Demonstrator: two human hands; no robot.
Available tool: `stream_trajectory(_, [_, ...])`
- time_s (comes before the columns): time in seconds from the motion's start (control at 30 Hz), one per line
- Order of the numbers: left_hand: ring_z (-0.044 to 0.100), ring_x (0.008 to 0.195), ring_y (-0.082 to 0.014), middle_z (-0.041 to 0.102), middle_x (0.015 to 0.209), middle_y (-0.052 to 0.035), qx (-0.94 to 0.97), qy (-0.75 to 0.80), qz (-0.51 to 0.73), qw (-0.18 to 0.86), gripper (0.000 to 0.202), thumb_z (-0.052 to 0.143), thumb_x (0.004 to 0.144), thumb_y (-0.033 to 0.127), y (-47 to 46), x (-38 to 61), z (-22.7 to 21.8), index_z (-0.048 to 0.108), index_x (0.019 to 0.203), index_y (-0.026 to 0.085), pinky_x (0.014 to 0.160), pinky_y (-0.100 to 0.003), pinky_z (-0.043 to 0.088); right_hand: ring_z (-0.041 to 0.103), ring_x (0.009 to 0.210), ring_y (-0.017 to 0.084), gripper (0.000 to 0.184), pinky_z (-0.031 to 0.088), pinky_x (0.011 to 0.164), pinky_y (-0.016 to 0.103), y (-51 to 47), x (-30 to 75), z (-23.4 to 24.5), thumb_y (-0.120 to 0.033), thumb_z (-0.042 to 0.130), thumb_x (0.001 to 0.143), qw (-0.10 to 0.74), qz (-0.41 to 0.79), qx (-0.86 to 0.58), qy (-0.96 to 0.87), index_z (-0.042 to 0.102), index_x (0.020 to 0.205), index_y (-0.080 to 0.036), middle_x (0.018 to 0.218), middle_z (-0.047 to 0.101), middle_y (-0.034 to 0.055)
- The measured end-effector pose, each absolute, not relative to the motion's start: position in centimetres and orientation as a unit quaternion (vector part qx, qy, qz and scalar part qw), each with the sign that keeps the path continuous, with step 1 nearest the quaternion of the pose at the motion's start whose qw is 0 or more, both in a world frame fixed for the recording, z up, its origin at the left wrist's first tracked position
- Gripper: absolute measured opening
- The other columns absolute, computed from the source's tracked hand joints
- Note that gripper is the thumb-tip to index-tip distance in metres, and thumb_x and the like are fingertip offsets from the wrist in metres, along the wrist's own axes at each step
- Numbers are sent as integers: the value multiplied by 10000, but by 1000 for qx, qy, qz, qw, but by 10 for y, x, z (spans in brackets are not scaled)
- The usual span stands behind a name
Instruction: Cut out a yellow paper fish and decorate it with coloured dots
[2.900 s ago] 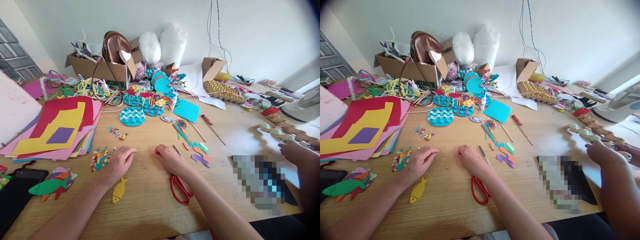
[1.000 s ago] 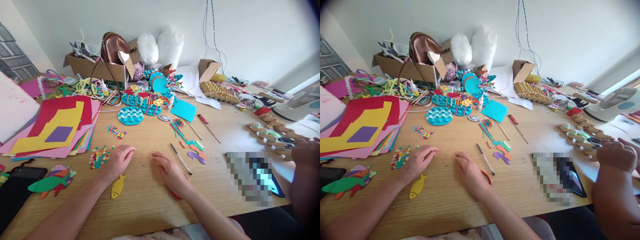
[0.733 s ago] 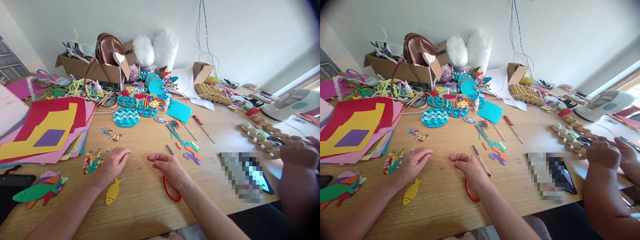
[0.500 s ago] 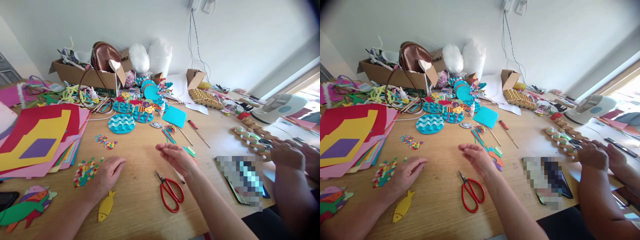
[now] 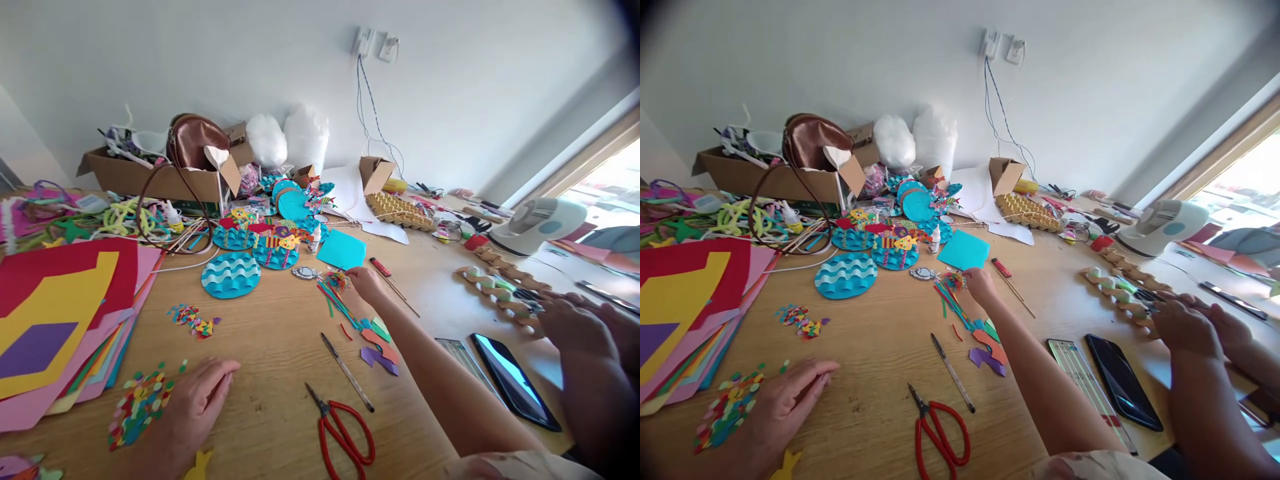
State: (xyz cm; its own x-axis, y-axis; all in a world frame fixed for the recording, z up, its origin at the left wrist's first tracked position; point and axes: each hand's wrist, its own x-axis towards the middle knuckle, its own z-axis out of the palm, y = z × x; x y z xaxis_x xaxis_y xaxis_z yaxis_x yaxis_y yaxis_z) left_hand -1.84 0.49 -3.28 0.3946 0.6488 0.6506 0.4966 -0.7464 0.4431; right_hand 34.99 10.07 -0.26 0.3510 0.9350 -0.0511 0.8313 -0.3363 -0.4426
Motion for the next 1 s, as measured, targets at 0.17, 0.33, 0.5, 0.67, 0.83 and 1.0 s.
stream_trajectory(0.17, [635, 571, -104, 655, 642, 20, 831, 345, 427, 90, 174, 437, 828, 152, 5, -20, -32, 594, 847, 225, 559, -148, 499, 569, 951, 195, 284, 491, 786, 377, 107, 356, -12, -294, 511, 872, 121, 104, -798, -581, 539, 1123, -164, 1145, 549, 75])
stream_trajectory(0.33, [642, 608, -100, 665, 676, 19, 834, 350, 420, 80, 168, 442, 828, 165, 6, -21, -37, 600, 854, 215, 583, -147, 499, 571, 946, 191, 296, 491, 787, 390, 113, 357, -17, -293, 508, 874, 111, 57, -786, -606, 525, 1136, -156, 1139, 549, 81])
stream_trajectory(0.5, [631, 581, -100, 660, 649, 21, 835, 357, 411, 83, 189, 421, 834, 174, 7, -21, -36, 607, 821, 202, 561, -157, 492, 574, 936, 181, 238, 481, 805, 379, 108, 352, -6, -280, 486, 885, 126, 21, -756, -642, 566, 1076, -161, 1104, 573, 77])
stream_trajectory(0.67, [635, 634, -121, 677, 698, -10, 839, 377, 380, 92, 203, 407, 829, 166, 5, -22, -32, 609, 817, 183, 586, -197, 496, 544, 1021, 227, 283, 391, 914, 358, 73, 324, 20, -215, 405, 881, 152, 1, -693, -704, 674, 948, -159, 1102, 602, 104])
stream_trajectory(0.83, [631, 657, -134, 677, 719, -25, 841, 383, 365, 112, 203, 406, 833, 168, 3, -22, -32, 608, 826, 174, 615, -229, 495, 373, 1218, 242, 306, 301, 1010, 393, 4, 268, 36, -165, 437, 841, 130, 17, -529, -839, 630, 1078, -179, 1260, 510, 102])
stream_trajectory(1.0, [619, 661, -136, 662, 710, -28, 843, 379, 364, 110, 203, 404, 837, 149, 1, -21, -32, 606, 829, 169, 623, -236, 487, 280, 1287, 274, 363, 313, 978, 464, -52, 225, 24, -178, 414, 854, 59, 84, -476, -874, 546, 1187, -235, 1367, 409, 68])
